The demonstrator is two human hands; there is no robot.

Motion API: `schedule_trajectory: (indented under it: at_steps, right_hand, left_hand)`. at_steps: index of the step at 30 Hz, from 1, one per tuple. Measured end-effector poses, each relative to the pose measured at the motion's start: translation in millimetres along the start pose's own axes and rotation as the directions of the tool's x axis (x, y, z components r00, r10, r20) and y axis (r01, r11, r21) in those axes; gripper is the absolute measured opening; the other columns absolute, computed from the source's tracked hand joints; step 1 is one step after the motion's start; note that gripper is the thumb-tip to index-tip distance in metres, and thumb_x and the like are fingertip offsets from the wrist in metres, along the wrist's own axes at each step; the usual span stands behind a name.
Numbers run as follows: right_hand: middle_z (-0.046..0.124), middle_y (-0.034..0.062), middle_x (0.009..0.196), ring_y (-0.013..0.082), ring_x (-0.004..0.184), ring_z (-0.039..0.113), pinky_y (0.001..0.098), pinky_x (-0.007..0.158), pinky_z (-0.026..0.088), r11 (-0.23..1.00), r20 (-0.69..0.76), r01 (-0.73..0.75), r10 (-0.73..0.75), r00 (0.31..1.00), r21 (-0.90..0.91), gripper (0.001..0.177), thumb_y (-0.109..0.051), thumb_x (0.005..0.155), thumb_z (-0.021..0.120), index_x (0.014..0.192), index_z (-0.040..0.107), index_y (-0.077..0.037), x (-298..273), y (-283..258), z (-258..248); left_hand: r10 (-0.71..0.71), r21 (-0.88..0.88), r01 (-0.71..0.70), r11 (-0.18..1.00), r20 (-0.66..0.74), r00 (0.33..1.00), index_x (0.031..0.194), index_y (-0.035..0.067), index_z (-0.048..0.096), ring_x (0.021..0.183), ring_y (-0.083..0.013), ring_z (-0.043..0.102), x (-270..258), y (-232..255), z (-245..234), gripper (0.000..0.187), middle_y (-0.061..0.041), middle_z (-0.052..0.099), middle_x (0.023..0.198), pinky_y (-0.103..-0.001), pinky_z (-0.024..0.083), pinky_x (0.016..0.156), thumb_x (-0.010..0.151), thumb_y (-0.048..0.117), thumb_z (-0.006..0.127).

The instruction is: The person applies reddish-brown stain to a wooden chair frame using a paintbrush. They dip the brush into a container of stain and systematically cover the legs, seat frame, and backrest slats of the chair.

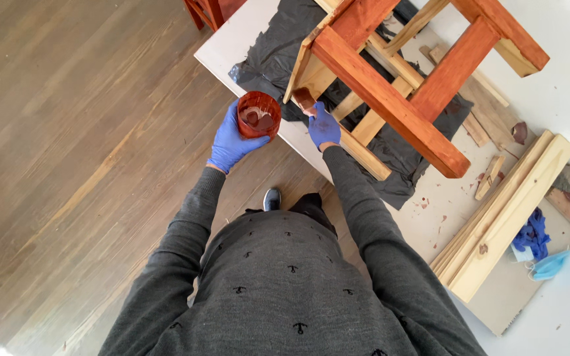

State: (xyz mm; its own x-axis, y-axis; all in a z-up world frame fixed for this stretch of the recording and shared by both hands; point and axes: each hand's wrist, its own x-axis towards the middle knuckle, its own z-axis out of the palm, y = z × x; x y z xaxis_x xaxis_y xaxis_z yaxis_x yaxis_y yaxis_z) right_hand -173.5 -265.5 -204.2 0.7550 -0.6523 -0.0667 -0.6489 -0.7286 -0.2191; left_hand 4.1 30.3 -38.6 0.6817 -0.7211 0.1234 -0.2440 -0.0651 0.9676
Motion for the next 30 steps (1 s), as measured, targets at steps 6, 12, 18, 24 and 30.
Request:
schedule_trajectory:
  at_steps: [6,12,18,24,30]
  right_hand:
    - [0.090,0.0242,0.116,0.0499,0.120,0.087,0.0651,0.103,0.066,0.906,-0.099,-0.069,0.121,0.988,0.419,0.040,-0.037,0.122,0.065,0.160,0.053,-0.031,-17,-23,-78]
    - [0.091,0.0207,0.111,0.0478,0.114,0.090,0.0641,0.099,0.071,0.922,-0.058,-0.169,0.201,0.978,0.349,0.033,-0.045,0.124,0.060,0.154,0.054,-0.034,-23,-5,-26]
    - [0.086,0.0165,0.107,0.0413,0.104,0.090,0.0587,0.087,0.074,0.988,-0.193,0.091,-0.067,0.979,0.122,0.045,-0.031,0.116,0.071,0.158,0.055,-0.032,-4,-7,-14]
    - [0.084,0.0192,0.101,0.0466,0.101,0.085,0.0655,0.089,0.062,0.742,-0.160,-0.023,0.175,0.971,0.670,0.041,-0.029,0.118,0.074,0.158,0.065,-0.034,-76,-33,-124]
    - [0.087,0.0136,0.123,0.0185,0.098,0.076,0.0342,0.087,0.060,0.406,-0.059,0.049,0.013,0.998,0.913,0.063,-0.015,0.111,0.084,0.170,0.062,-0.023,-144,-62,-246]
  left_hand:
    - [-0.056,0.031,0.056,0.998,-0.020,0.998,0.176,0.012,0.057,0.162,-0.0491,0.066,-2,16,-6,0.126,-0.027,0.071,0.169,-0.065,0.050,0.142,0.072,0.034,0.125]
    - [-0.050,0.009,0.051,0.999,-0.054,0.997,0.175,0.008,0.057,0.161,-0.0541,0.066,-12,-2,-11,0.127,-0.032,0.070,0.167,-0.070,0.051,0.140,0.070,0.032,0.126]
    - [-0.039,-0.008,0.038,0.999,-0.059,0.998,0.174,0.008,0.057,0.162,-0.0527,0.065,-13,14,-18,0.126,-0.031,0.070,0.168,-0.069,0.051,0.140,0.070,0.029,0.126]
    - [0.009,-0.026,-0.010,1.000,-0.060,0.998,0.173,0.005,0.057,0.159,-0.0550,0.066,-15,9,-21,0.124,-0.033,0.069,0.166,-0.069,0.052,0.139,0.071,0.026,0.125]
    - [0.144,0.019,-0.142,0.990,-0.084,0.986,0.172,0.012,0.060,0.154,-0.0460,0.073,-18,13,-12,0.132,-0.022,0.073,0.164,-0.062,0.057,0.135,0.063,0.039,0.129]
